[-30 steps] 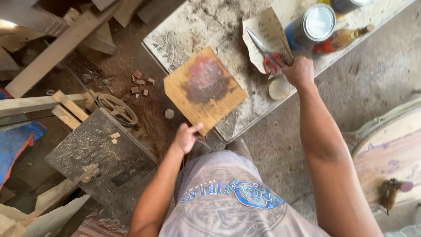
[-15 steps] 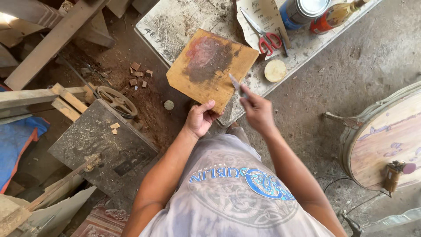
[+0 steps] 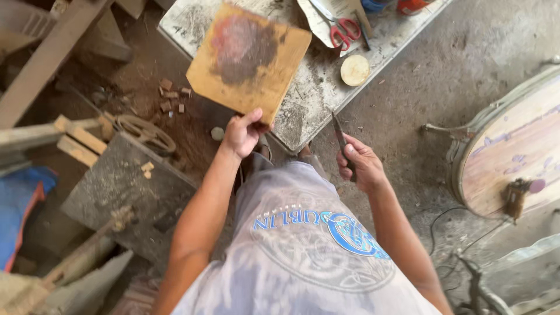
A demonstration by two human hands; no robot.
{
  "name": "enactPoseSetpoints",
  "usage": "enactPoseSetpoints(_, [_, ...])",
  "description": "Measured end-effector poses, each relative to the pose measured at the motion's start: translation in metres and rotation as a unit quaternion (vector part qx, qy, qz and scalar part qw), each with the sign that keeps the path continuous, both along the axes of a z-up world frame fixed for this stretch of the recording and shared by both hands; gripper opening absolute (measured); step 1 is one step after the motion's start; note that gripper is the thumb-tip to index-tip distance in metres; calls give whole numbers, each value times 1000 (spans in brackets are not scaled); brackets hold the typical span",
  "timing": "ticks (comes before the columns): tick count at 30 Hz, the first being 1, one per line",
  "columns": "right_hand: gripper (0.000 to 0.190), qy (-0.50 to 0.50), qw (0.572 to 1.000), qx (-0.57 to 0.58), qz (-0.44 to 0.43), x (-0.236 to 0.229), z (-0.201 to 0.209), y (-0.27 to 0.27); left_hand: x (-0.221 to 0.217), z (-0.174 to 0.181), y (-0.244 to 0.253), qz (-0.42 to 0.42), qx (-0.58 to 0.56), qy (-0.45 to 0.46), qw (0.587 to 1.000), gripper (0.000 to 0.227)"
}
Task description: The person retrieves a sanding sheet and scissors, then cuts a circular piece from the sheet using a small wooden disc as a template. The person then applies glue to the back of the cut sanding disc and attaches it to a sanding pad.
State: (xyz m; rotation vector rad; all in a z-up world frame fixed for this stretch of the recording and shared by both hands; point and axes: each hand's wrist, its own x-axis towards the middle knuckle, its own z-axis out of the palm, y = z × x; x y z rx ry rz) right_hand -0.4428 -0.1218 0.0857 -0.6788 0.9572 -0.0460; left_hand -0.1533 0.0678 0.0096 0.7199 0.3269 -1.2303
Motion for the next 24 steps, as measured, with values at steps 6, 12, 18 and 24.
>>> enactPoseSetpoints(6, [37,-18,1000,6,11,47,23,-6,15,-9,0,-210,185,-114,953,24])
enactPoseSetpoints(12, [37,3,995,-31,99,73,42,21,-7,51,-17,-189,110,-340,915,16])
enactPoseSetpoints(18, [41,-10,972,-179,152,76,44,36,-18,91,-37,-134,40,-291,947,10])
enactPoseSetpoints(24, [42,21,837,-515,185,71,71,48,-25,87,-27,-139,-5,-201,970,6])
